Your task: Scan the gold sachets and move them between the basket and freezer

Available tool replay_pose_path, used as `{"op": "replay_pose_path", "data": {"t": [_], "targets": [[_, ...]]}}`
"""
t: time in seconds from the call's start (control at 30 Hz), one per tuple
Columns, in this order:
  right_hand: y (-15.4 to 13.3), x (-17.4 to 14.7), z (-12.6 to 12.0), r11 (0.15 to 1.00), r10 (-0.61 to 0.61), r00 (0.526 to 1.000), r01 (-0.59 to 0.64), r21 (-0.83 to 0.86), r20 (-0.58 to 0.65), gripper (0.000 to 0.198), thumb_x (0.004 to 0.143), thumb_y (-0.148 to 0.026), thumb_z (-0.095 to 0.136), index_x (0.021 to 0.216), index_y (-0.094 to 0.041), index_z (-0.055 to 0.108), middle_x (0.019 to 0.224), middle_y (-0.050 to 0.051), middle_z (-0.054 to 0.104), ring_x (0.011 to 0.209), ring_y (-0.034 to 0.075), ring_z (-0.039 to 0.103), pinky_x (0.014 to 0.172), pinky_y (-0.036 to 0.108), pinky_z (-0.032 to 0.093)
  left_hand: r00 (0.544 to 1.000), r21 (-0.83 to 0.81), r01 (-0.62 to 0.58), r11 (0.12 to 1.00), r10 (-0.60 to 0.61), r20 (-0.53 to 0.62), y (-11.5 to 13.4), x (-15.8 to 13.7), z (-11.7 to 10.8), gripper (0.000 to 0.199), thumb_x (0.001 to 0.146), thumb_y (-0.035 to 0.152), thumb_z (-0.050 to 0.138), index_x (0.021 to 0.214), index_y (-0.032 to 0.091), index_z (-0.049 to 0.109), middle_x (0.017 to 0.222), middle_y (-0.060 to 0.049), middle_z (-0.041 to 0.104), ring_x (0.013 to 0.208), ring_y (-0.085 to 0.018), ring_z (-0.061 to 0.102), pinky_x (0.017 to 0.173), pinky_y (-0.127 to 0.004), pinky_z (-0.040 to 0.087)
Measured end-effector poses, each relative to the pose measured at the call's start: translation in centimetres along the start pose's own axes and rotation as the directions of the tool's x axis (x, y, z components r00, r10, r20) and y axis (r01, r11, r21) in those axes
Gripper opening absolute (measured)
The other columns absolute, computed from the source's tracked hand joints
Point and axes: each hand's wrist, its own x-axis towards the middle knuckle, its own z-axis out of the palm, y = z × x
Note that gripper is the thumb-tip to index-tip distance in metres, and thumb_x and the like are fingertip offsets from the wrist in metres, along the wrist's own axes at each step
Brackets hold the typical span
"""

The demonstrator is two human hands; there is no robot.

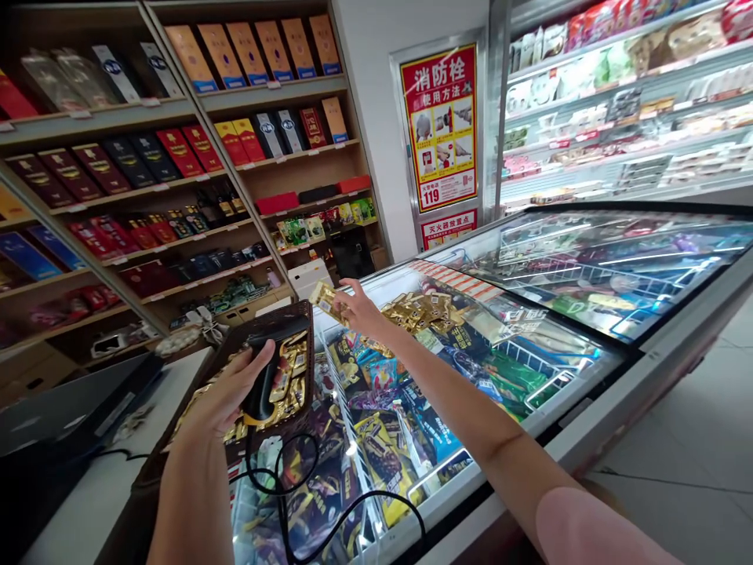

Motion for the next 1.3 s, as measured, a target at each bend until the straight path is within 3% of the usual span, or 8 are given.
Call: {"op": "replay_pose_path", "data": {"t": [0.27, 0.5, 0.67, 0.8, 0.9, 1.13, 1.23, 1.3], "targets": [[-0.6, 0.4, -2.8, 0.958, 0.285, 0.954, -0.285, -0.012, 0.094, 0.025, 0.071, -0.006, 0.054, 0.092, -0.020, 0.054, 0.100, 0.004, 0.061, 0.096, 0.022, 0.056, 0.084, 0.032, 0.042, 0.999, 0.012, -0.023, 1.000, 0.023, 0.031, -0.2, 0.3, 1.2, 0.055, 0.066, 0.070, 0.071, 0.081, 0.020, 0.057, 0.066, 0.001, 0.062, 0.053, -0.013, 0.053, 0.049, -0.023, 0.039], [-0.2, 0.3, -2.9, 0.937, 0.348, 0.931, -0.346, -0.039, 0.110, 0.027, 0.072, -0.012, 0.057, 0.098, -0.021, 0.057, 0.095, 0.002, 0.062, 0.084, 0.020, 0.056, 0.075, 0.029, 0.041, 0.998, 0.002, -0.033, 0.999, 0.033, 0.049, -0.6, 0.6, 1.2, 0.053, 0.067, 0.069, 0.071, 0.081, 0.019, 0.059, 0.074, 0.000, 0.064, 0.057, -0.012, 0.054, 0.051, -0.023, 0.040], [2.9, 0.3, -3.1, 0.883, 0.435, 0.899, -0.417, -0.215, 0.043, 0.041, 0.068, -0.003, 0.058, 0.106, -0.019, 0.057, 0.108, 0.007, 0.064, 0.098, 0.023, 0.059, 0.082, 0.030, 0.044, 0.998, -0.002, -0.047, 0.999, 0.047, 0.036, -0.1, 0.1, 1.0, 0.052, 0.069, 0.067, 0.071, 0.082, 0.019, 0.058, 0.073, 0.000, 0.062, 0.058, -0.012, 0.053, 0.050, -0.022, 0.039], [6.9, -0.8, -3.8, 0.727, 0.600, 0.799, -0.564, -0.393, -0.037, 0.045, 0.071, -0.004, 0.060, 0.115, -0.015, 0.056, 0.103, 0.014, 0.067, 0.099, 0.027, 0.063, 0.079, 0.032, 0.047, 1.000, 0.010, -0.016, 1.000, 0.017, -0.002, 0.2, -0.1, -0.1, 0.055, 0.066, 0.069, 0.072, 0.083, 0.018, 0.059, 0.070, 0.000, 0.061, 0.057, -0.013, 0.053, 0.048, -0.021, 0.039], [9.2, -2.1, -3.9, 0.669, 0.643, 0.755, -0.635, -0.386, -0.129, 0.030, 0.073, -0.004, 0.062, 0.102, -0.014, 0.059, 0.090, 0.014, 0.067, 0.092, 0.027, 0.066, 0.077, 0.033, 0.049, 0.999, 0.008, 0.002, 1.000, -0.002, -0.051, 0.1, 0.0, -1.6, 0.057, 0.064, 0.071, 0.072, 0.083, 0.018, 0.059, 0.069, 0.000, 0.061, 0.058, -0.012, 0.053, 0.048, -0.020, 0.039], [7.9, -3.3, -2.0, 0.716, 0.517, 0.818, -0.575, -0.396, -0.252, 0.019, 0.080, 0.002, 0.054, 0.092, -0.011, 0.060, 0.113, 0.028, 0.061, 0.117, 0.032, 0.056, 0.097, 0.046, 0.040, 0.954, -0.003, 0.060, 0.998, -0.059, -0.295, -0.1, -1.6, -6.1, 0.053, 0.063, 0.069, 0.073, 0.078, 0.020, 0.059, 0.066, 0.001, 0.061, 0.055, -0.012, 0.054, 0.045, -0.020, 0.041], [4.2, -2.1, 0.7, 0.781, 0.440, 0.891, -0.443, -0.439, -0.117, 0.018, 0.081, -0.004, 0.059, 0.097, -0.012, 0.065, 0.110, 0.021, 0.065, 0.107, 0.029, 0.061, 0.097, 0.043, 0.042, 0.908, -0.037, 0.069, 0.997, -0.078, -0.411, -0.3, -2.5, -7.7, 0.047, 0.065, 0.063, 0.076, 0.077, 0.021, 0.061, 0.066, 0.001, 0.062, 0.056, -0.014, 0.057, 0.046, -0.021, 0.044], [0.7, -1.0, 3.4, 0.828, 0.345, 0.934, -0.256, -0.499, 0.092, 0.016, 0.087, -0.014, 0.058, 0.101, -0.013, 0.067, 0.110, 0.016, 0.066, 0.102, 0.027, 0.063, 0.094, 0.040, 0.045, 0.893, -0.071, 0.051, 0.996, -0.077, -0.443, -0.8, -2.8, -8.7, 0.046, 0.064, 0.061, 0.078, 0.081, 0.021, 0.062, 0.067, 0.000, 0.064, 0.057, -0.015, 0.059, 0.046, -0.022, 0.046]]}}
